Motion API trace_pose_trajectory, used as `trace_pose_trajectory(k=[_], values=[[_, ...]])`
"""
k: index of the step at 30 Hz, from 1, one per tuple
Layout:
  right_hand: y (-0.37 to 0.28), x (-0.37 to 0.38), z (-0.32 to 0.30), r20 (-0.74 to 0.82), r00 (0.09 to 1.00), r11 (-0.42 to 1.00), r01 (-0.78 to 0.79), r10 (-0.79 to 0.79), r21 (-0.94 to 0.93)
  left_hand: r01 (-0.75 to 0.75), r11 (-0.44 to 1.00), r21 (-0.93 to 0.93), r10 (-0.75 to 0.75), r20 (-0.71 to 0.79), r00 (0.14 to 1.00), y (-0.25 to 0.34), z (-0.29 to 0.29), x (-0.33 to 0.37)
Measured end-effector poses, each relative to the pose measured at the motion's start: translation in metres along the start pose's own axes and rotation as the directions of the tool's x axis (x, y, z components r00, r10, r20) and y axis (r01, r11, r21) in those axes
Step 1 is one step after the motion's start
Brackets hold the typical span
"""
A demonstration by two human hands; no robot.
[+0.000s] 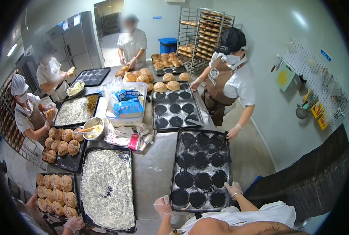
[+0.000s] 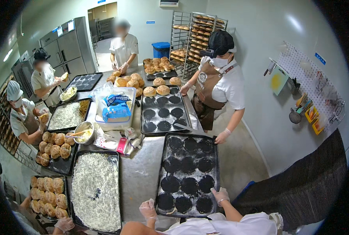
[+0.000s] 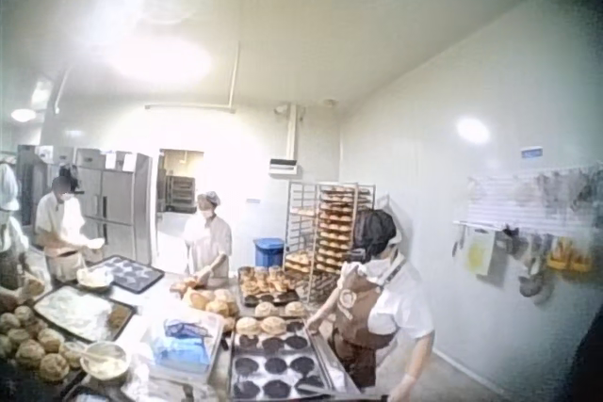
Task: Applying cream filling to sliced pastry buns and organizing them on trays.
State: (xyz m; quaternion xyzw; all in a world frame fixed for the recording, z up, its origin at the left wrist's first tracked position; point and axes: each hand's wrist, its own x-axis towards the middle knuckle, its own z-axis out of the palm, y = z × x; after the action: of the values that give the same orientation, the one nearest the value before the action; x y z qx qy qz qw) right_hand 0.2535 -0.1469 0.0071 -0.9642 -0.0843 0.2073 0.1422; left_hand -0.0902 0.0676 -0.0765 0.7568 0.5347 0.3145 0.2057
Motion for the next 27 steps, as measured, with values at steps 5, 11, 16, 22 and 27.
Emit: trace_pose_trajectory(k=[5,11,16,22,27], values=[[0.015,0.010,-0.002,0.123,0.976,0.980,-0.189,0.180,0.068,-0.003,1.000,-0.013,0.003,0.004,1.000,-0.010,0.003,0.004],[0.088,0.034,0.063,0.199,0.959,0.979,-0.201,0.203,-0.035,0.067,0.990,-0.128,-0.055,0.097,0.994,-0.015,-0.006,0.013],[0.123,0.015,0.114,0.386,0.909,0.979,0.090,-0.155,0.183,0.454,0.775,-0.439,-0.405,0.206,0.891,0.006,0.004,-0.001],[-0.011,-0.129,0.100,0.849,0.527,0.781,-0.524,-0.016,0.340,0.603,0.794,-0.079,-0.593,0.121,0.796,0.020,-0.019,-0.049],[0.012,-0.075,0.093,0.503,0.863,0.849,-0.298,0.045,0.436,0.505,0.843,-0.184,-0.503,0.061,0.862,-0.051,-0.043,-0.044]])
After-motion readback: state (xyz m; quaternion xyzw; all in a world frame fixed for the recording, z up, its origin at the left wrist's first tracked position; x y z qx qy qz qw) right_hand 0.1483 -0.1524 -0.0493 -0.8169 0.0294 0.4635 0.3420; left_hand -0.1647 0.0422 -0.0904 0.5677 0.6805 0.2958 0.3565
